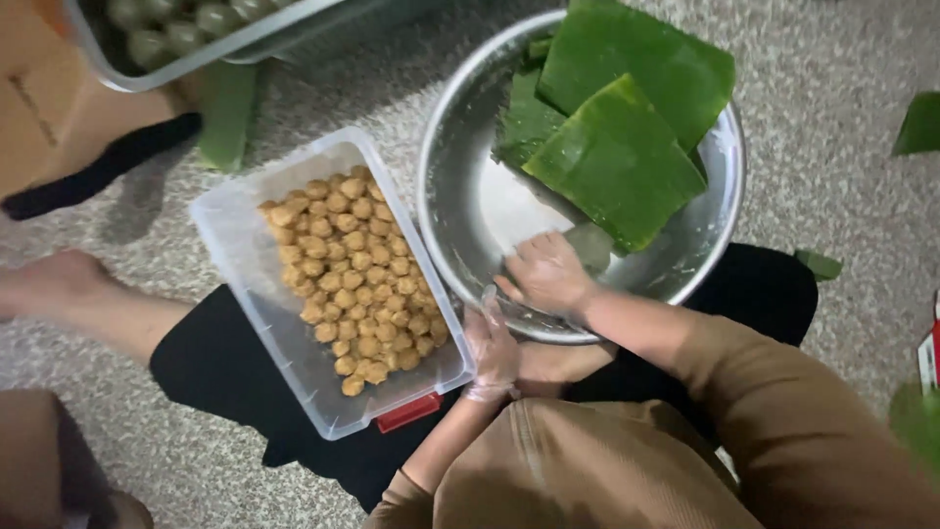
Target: A person wearing plastic gloves is taking green dough from a metal bowl, placing a small brown filling ball inside, and rolling it into a sphere.
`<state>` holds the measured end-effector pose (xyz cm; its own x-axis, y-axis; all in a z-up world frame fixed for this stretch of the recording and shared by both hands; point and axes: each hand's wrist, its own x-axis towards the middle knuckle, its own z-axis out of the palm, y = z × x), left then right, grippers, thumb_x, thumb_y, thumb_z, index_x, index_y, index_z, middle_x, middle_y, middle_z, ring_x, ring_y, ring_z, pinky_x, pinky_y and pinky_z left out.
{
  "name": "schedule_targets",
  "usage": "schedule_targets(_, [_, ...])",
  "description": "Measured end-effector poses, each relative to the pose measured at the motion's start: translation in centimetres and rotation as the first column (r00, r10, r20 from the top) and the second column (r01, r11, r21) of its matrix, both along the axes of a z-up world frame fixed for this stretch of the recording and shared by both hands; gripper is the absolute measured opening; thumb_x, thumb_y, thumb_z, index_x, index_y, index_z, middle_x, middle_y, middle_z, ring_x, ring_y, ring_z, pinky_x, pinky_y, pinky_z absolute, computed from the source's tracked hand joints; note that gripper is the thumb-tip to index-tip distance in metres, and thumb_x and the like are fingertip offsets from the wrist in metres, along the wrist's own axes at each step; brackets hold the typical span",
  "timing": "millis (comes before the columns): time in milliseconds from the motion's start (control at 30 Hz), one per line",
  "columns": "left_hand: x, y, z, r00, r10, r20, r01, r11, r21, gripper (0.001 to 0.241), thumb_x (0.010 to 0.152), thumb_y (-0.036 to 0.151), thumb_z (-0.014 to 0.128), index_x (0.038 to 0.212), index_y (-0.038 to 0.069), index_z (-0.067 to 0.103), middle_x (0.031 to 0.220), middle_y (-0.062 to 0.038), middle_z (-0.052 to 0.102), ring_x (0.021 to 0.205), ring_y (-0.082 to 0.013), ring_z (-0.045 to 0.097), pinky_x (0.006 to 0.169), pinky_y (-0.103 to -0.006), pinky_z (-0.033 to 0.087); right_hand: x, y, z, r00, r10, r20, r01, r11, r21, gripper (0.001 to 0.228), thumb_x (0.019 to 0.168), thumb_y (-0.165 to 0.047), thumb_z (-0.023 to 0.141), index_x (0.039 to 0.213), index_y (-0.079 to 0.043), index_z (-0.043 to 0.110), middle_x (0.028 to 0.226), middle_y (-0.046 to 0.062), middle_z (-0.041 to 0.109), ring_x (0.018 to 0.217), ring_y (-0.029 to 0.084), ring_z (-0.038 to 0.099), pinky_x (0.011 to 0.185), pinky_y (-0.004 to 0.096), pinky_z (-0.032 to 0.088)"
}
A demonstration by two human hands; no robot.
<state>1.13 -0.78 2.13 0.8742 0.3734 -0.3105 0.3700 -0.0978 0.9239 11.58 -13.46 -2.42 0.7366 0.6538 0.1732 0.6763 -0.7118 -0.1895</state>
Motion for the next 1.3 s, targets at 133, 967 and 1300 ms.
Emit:
schedule_targets(133, [0.3,-1.9,-0.7,0.964,0.115,-0.239,0.001,0.901,0.435,0.040,0.101,0.041,0.057,0.118,0.007,0.070,0.106,-0.019,0.076,0.107,-0.0376,0.070,0.105,-0.0486,0.046,2.8,2.0,-7.3,0.998,-0.046,-0.035,0.045,0.999,-0.023,0.041,0.088,-0.054,0.051,0.068,-0.019,0.059,0.057,0.006,0.055,0.054,0.027,0.058,0.056,0.046,0.046])
schedule_targets(967, [-0.9,-0.2,-3.8,0.999,0.015,0.045,-0.033,0.901,0.432,0.030,0.105,0.036,0.057,0.108,0.008,0.068,0.095,-0.021,0.074,0.096,-0.0386,0.072,0.087,-0.0476,0.055,-1.6,-3.2,3.7,0.046,-0.622,-0.782,0.958,0.249,-0.142,0.078,0.077,-0.046,0.089,0.128,-0.010,0.043,0.132,0.022,0.060,0.125,0.040,0.061,0.102,0.054,0.051])
schedule_targets(1300, [0.0,0.2,-2.1,0.979,-0.042,0.202,-0.068,0.858,0.509,0.027,0.106,0.031,0.054,0.090,0.012,0.064,0.076,-0.017,0.069,0.075,-0.0362,0.071,0.067,-0.0457,0.056,-2.5,-1.4,15.9,0.770,-0.422,-0.478,0.613,0.698,0.371,0.079,0.065,-0.014,0.092,0.128,-0.001,0.047,0.124,0.026,0.063,0.113,0.049,0.063,0.094,0.056,0.054])
